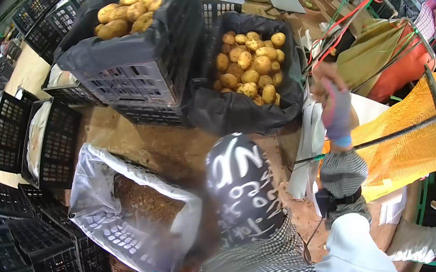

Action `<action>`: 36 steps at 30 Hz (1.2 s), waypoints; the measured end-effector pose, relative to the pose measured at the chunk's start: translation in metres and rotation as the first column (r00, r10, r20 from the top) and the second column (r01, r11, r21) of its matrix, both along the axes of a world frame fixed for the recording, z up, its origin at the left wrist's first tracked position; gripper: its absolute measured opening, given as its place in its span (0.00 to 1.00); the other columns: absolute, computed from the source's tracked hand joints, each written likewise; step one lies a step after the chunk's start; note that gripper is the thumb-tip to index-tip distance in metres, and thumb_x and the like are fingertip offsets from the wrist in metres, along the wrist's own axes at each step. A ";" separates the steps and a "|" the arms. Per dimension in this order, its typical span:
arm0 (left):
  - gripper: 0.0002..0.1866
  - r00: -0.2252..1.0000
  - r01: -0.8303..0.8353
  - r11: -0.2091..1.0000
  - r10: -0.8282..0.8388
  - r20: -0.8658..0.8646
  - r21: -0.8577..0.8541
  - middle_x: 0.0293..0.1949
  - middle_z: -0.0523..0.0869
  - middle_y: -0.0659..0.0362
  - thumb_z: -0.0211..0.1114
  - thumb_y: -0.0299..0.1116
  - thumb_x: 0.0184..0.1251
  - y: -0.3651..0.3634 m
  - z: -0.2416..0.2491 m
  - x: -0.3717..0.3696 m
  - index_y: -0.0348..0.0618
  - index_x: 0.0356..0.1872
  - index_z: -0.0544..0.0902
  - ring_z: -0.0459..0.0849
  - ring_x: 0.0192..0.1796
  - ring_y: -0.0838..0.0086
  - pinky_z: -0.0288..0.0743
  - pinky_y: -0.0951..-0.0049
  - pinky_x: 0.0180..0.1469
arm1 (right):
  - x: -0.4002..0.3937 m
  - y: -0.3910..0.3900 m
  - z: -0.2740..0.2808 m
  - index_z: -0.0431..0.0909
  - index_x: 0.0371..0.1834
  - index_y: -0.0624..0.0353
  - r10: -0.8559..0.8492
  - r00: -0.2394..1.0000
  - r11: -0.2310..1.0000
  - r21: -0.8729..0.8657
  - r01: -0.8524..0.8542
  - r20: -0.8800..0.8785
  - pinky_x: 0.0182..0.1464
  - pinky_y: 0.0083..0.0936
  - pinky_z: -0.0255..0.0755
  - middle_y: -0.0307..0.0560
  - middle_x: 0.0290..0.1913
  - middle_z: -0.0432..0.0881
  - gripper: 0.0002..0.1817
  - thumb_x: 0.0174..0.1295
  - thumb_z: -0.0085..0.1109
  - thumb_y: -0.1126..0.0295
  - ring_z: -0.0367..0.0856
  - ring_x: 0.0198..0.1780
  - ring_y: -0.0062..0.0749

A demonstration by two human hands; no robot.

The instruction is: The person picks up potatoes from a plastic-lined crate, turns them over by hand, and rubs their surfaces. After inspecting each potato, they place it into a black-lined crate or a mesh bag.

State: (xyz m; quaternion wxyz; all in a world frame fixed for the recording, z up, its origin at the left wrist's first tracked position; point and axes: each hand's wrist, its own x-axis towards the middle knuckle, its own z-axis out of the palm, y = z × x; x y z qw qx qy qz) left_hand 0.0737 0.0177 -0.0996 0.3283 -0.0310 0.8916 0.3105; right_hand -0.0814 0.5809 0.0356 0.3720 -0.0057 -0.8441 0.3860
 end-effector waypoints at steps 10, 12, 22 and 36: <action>0.23 0.962 -0.093 0.980 0.134 -0.236 0.176 0.53 0.86 0.50 0.45 0.43 0.82 0.027 -0.044 0.034 0.37 0.59 0.80 0.82 0.57 0.63 0.71 0.68 0.63 | -0.083 -0.020 -0.167 0.77 0.62 0.62 -0.005 0.927 1.000 -0.024 0.015 0.374 0.48 0.26 0.77 0.51 0.55 0.84 0.20 0.68 0.50 0.75 0.85 0.48 0.40; 0.21 0.943 -0.268 0.938 0.303 -0.141 0.222 0.52 0.86 0.49 0.49 0.41 0.80 0.035 -0.041 0.031 0.36 0.58 0.81 0.83 0.56 0.63 0.73 0.68 0.62 | -0.120 -0.030 -0.170 0.78 0.59 0.62 0.005 0.925 0.998 0.062 -0.031 0.380 0.49 0.30 0.77 0.56 0.55 0.84 0.18 0.67 0.53 0.72 0.85 0.49 0.49; 0.18 0.775 -0.591 0.784 0.617 -0.138 0.191 0.45 0.90 0.48 0.58 0.40 0.75 0.055 -0.035 0.027 0.36 0.51 0.86 0.88 0.48 0.65 0.78 0.68 0.54 | -0.242 -0.077 -0.206 0.75 0.58 0.61 -0.050 0.752 0.892 0.368 -0.263 0.658 0.45 0.38 0.80 0.59 0.50 0.83 0.28 0.57 0.71 0.60 0.85 0.50 0.47; 0.15 0.696 -0.489 0.721 0.662 -0.279 0.490 0.48 0.87 0.53 0.55 0.28 0.76 0.061 0.016 -0.023 0.33 0.57 0.82 0.84 0.49 0.71 0.75 0.72 0.54 | -0.045 -0.138 0.015 0.56 0.76 0.63 0.739 0.523 -0.275 -0.899 -0.340 -0.424 0.23 0.15 0.62 0.57 0.66 0.75 0.41 0.72 0.50 0.42 0.62 0.25 0.18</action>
